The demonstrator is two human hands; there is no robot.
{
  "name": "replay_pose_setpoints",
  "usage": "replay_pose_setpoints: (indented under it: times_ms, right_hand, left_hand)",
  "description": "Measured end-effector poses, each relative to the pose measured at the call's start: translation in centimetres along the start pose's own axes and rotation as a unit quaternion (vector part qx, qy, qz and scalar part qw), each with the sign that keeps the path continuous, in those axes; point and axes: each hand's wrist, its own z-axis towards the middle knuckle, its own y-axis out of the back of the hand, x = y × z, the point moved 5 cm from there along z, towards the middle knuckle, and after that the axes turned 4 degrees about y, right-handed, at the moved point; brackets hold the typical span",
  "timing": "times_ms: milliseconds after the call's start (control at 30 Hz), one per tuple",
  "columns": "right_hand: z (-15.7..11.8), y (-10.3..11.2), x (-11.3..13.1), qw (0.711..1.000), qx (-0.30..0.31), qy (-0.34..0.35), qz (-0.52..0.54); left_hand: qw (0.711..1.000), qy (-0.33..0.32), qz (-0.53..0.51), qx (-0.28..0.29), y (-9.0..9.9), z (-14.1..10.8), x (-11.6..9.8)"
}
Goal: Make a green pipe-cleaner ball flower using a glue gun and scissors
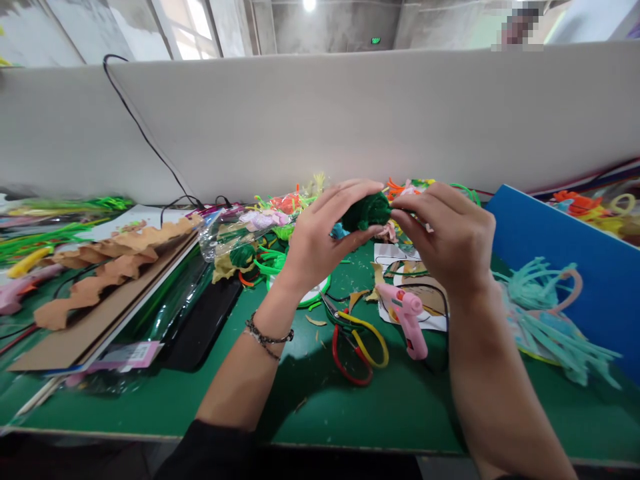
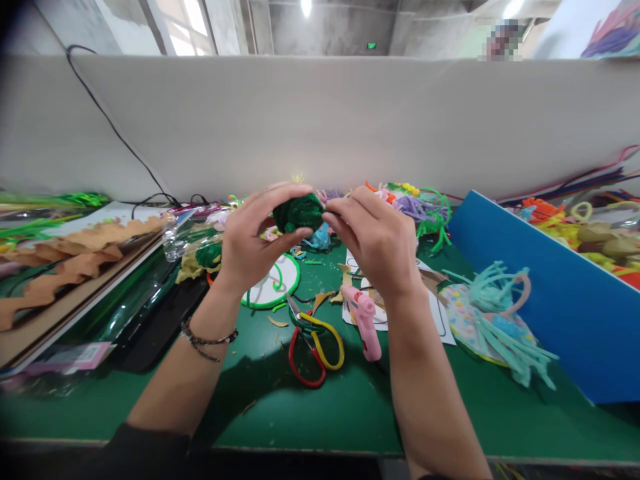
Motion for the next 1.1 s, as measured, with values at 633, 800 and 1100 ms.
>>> replay_pose_setpoints:
  times_ms: [633, 800, 1100]
  right_hand:
    - [-0.9, -4.1, -1.0, 0.814, 0.067, -0.313, 0.485]
    - [-0.9, -3.9, -1.1, 0.812, 0.065, -0.322, 0.483]
    - [-1.2, -5.1, -1.0, 0.71, 0.03, -0.401, 0.578]
  left_hand:
    - [0.994, -0.094, 0.039, 0.025, 0.3, 0.1, -0.3]
    - [0.996, -0.089, 0.025, 0.01, 0.2, 0.1, -0.2]
    - [0.989, -0.122, 0.082, 0.013, -0.5, -0.5, -0.4]
